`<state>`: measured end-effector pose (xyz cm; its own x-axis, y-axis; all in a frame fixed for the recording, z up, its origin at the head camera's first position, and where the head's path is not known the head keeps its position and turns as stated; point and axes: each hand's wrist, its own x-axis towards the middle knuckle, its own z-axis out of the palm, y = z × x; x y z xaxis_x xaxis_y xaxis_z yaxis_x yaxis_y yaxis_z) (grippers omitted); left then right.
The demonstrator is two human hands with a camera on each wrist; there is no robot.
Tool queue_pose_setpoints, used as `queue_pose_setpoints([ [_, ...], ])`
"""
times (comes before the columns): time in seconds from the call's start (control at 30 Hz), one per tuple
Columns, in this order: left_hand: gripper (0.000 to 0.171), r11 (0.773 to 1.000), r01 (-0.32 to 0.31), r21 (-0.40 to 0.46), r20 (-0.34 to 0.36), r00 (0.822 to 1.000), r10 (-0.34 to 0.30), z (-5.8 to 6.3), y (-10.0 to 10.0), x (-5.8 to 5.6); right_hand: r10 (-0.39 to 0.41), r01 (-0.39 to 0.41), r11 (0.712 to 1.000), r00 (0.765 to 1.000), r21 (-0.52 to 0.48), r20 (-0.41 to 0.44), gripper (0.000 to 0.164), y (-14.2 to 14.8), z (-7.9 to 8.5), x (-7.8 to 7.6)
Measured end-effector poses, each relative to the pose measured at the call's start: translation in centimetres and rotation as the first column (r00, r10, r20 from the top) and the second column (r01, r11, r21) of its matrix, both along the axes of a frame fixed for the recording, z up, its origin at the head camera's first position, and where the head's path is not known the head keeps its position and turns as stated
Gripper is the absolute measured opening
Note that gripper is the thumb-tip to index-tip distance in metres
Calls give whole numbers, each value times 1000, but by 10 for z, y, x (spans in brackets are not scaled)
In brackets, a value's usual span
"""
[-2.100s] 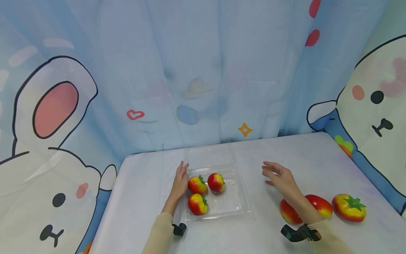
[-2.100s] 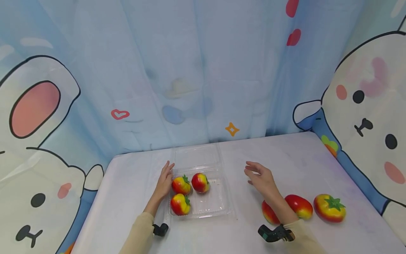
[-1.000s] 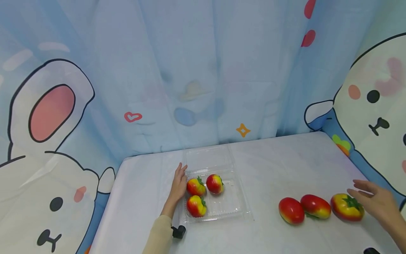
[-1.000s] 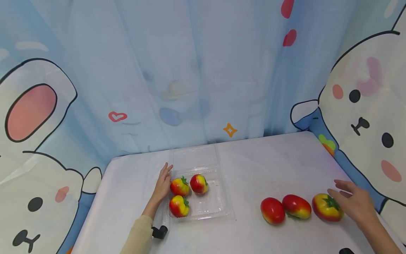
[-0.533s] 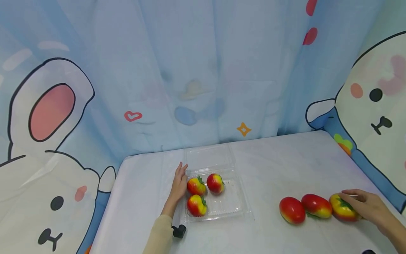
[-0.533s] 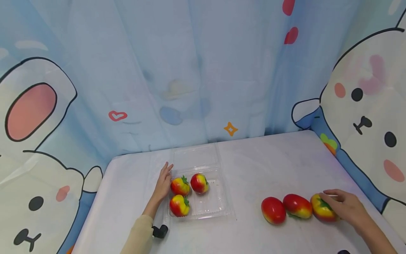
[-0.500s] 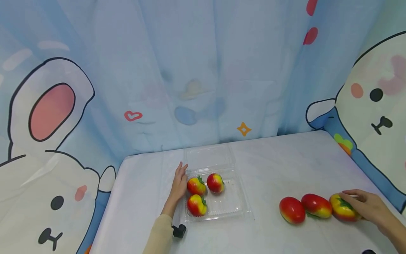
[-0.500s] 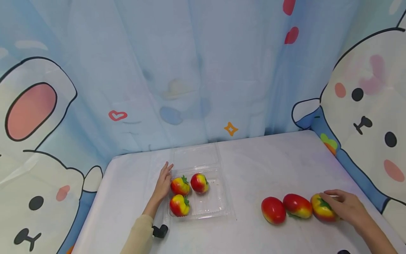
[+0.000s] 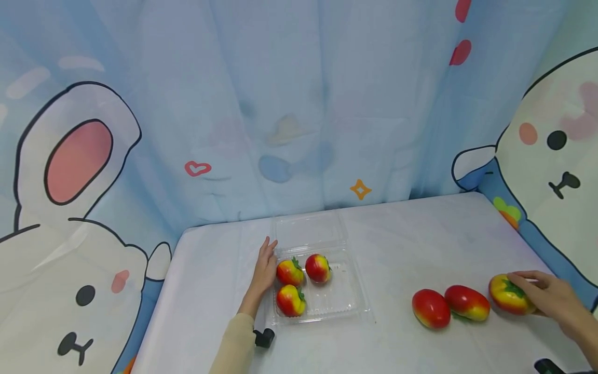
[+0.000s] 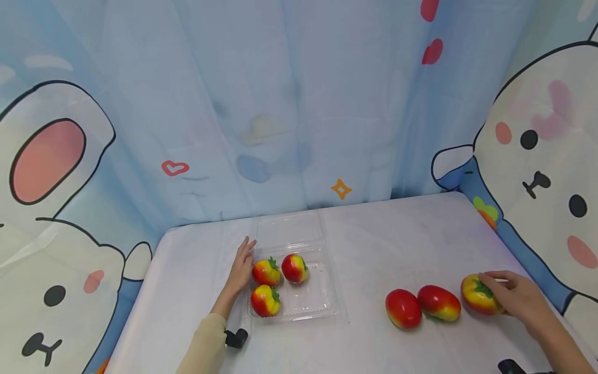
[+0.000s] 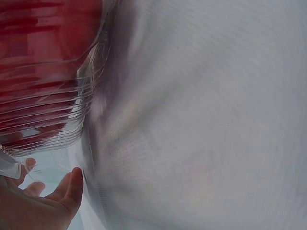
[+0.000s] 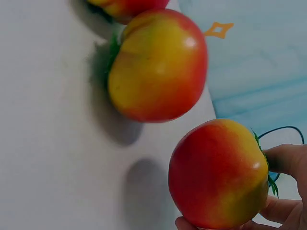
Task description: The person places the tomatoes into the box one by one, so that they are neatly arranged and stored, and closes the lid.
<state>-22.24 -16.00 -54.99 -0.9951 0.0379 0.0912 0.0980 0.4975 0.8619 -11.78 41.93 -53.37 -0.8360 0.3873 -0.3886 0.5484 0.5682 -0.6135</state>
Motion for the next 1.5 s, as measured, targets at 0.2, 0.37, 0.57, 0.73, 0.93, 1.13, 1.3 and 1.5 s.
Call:
queue_pose_setpoints([
  [0.2, 47, 1000, -3, 5, 7, 1000, 3, -2, 0, -2, 69, -66, 997, 990, 31, -121, 82, -23, 31, -7],
  [0.37, 46, 1000, -1, 10, 13, 1000, 1, -4, 0, 0, 202, -201, 979, 951, 25, -233, 75, -59, 48, -15],
  [0.57, 47, 1000, -5, 20, 4, 1000, 5, -7, -2, 1, 271, -295, 955, 907, -25, -322, 71, -123, 54, -32],
  [0.73, 47, 1000, -4, 18, -4, 1000, 4, -6, -3, 1, 321, -383, 918, 871, -105, -371, 63, -184, 64, -42],
  [0.93, 47, 1000, -9, 12, 2, 1000, 9, -6, -3, 0, 379, -501, 838, 820, -217, -429, 48, -251, 62, -47],
  [1.13, 47, 1000, -10, 11, 0, 1000, 10, -4, -2, 1, 409, -569, 765, 791, -303, -454, 37, -299, 45, -44],
  [1.3, 47, 1000, -10, 18, 7, 1000, 10, -3, -1, 2, 436, -599, 714, 785, -363, -439, 34, -327, 34, -38],
  [1.5, 47, 1000, 5, 24, -5, 1000, -5, -3, 0, 0, 459, -633, 663, 766, -400, -451, 36, -345, 25, -35],
])
